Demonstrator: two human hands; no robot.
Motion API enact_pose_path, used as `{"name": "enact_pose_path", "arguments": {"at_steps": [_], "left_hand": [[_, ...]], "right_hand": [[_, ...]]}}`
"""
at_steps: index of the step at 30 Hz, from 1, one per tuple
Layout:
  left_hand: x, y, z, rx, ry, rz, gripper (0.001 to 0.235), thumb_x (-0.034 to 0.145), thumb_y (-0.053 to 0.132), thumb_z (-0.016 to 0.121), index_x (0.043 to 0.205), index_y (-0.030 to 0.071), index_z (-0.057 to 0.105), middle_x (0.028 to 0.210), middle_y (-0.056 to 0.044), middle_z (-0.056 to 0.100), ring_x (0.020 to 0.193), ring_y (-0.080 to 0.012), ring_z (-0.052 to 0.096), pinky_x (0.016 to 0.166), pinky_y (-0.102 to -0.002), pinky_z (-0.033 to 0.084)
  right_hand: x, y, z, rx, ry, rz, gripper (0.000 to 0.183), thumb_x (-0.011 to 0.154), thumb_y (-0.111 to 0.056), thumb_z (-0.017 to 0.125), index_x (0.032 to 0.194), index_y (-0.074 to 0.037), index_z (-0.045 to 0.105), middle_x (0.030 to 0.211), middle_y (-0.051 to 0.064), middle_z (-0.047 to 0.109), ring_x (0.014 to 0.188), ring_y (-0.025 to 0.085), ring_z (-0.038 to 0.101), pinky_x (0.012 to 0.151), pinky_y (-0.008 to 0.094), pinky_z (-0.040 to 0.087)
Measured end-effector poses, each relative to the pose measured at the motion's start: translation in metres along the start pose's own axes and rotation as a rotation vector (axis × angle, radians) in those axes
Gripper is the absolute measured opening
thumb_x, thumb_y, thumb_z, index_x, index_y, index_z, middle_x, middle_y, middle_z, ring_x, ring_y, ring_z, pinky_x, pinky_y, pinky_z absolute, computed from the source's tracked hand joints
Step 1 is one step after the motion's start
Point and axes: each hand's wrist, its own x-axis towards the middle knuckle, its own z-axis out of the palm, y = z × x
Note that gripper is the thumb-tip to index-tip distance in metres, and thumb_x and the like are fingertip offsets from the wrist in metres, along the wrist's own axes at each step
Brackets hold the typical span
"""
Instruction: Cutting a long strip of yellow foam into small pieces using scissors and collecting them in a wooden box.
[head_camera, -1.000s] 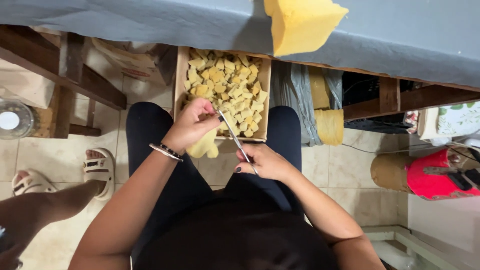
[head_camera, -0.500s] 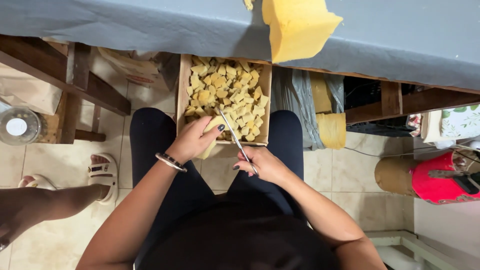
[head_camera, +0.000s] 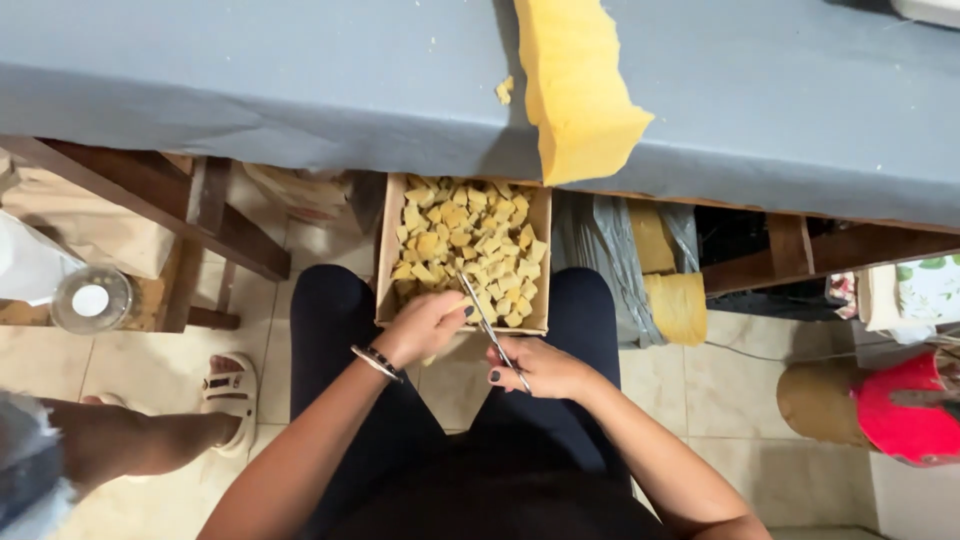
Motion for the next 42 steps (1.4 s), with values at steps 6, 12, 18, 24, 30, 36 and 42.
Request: {"name": "enact_pose_path", "arguments": {"at_steps": [6, 12, 18, 24, 30, 36, 42], "left_hand": [[-0.002, 0.018, -0.021, -0.008, 0.03, -0.006, 0.021, 0.096, 0.026, 0.058, 0.107, 0.013, 0.069, 0.094, -0.022, 0.075, 0.102, -0.0422, 0.07, 0.086, -0.051, 0.056], [0.001, 0.017, -0.021, -0.001, 0.054, -0.038, 0.03, 0.097, 0.03, 0.058, 0.121, 0.014, 0.067, 0.097, -0.023, 0.073, 0.105, -0.0411, 0.068, 0.089, -0.052, 0.055], [-0.001, 0.011, -0.033, 0.008, 0.107, -0.062, 0.035, 0.097, 0.039, 0.059, 0.124, 0.017, 0.067, 0.1, -0.02, 0.073, 0.106, -0.0406, 0.067, 0.092, -0.053, 0.054], [-0.024, 0.059, -0.042, 0.068, 0.162, 0.184, 0.041, 0.098, 0.032, 0.062, 0.136, 0.016, 0.061, 0.102, -0.02, 0.074, 0.098, -0.0413, 0.07, 0.083, -0.054, 0.055], [-0.024, 0.077, -0.031, 0.632, 0.267, 0.431, 0.053, 0.089, 0.036, 0.069, 0.138, 0.018, 0.062, 0.114, -0.006, 0.07, 0.103, -0.0303, 0.069, 0.085, -0.046, 0.056], [-0.028, 0.06, -0.027, 0.698, 0.359, 0.416, 0.055, 0.092, 0.048, 0.06, 0.143, 0.027, 0.058, 0.106, 0.0, 0.07, 0.096, -0.025, 0.07, 0.088, -0.043, 0.054], [-0.042, 0.07, -0.043, 0.05, 0.242, 0.381, 0.053, 0.09, 0.031, 0.074, 0.14, 0.018, 0.061, 0.111, -0.013, 0.072, 0.104, -0.0387, 0.069, 0.093, -0.047, 0.053]], "right_hand": [[0.006, -0.006, 0.003, 0.002, 0.088, -0.011, 0.022, 0.099, -0.023, 0.065, 0.089, -0.004, 0.059, 0.065, 0.009, 0.063, 0.055, 0.021, 0.072, 0.05, 0.031, 0.057], [0.009, -0.003, 0.003, 0.053, 0.112, 0.012, 0.025, 0.097, -0.028, 0.069, 0.085, -0.007, 0.061, 0.059, 0.004, 0.061, 0.048, 0.014, 0.068, 0.045, 0.024, 0.053], [0.009, 0.013, -0.005, 0.076, 0.053, -0.035, 0.027, 0.098, -0.03, 0.067, 0.089, -0.005, 0.062, 0.062, 0.006, 0.063, 0.051, 0.018, 0.071, 0.048, 0.029, 0.055], [0.004, -0.026, -0.007, 0.04, 0.411, -0.055, 0.034, 0.088, -0.033, 0.079, 0.114, -0.013, 0.069, 0.082, 0.005, 0.074, 0.07, 0.017, 0.072, 0.065, 0.03, 0.057], [0.035, -0.015, 0.015, 0.645, 0.592, -0.112, 0.043, 0.089, -0.009, 0.079, 0.126, 0.004, 0.061, 0.096, 0.013, 0.075, 0.086, 0.018, 0.075, 0.083, 0.03, 0.061], [0.032, -0.002, 0.016, 0.754, 0.714, -0.063, 0.032, 0.085, -0.005, 0.081, 0.112, 0.002, 0.064, 0.083, 0.013, 0.074, 0.077, 0.019, 0.075, 0.065, 0.023, 0.06], [0.036, 0.01, 0.02, 0.891, 0.76, 0.013, 0.028, 0.086, -0.008, 0.081, 0.108, 0.001, 0.065, 0.077, 0.008, 0.071, 0.072, 0.015, 0.074, 0.059, 0.018, 0.057]]}}
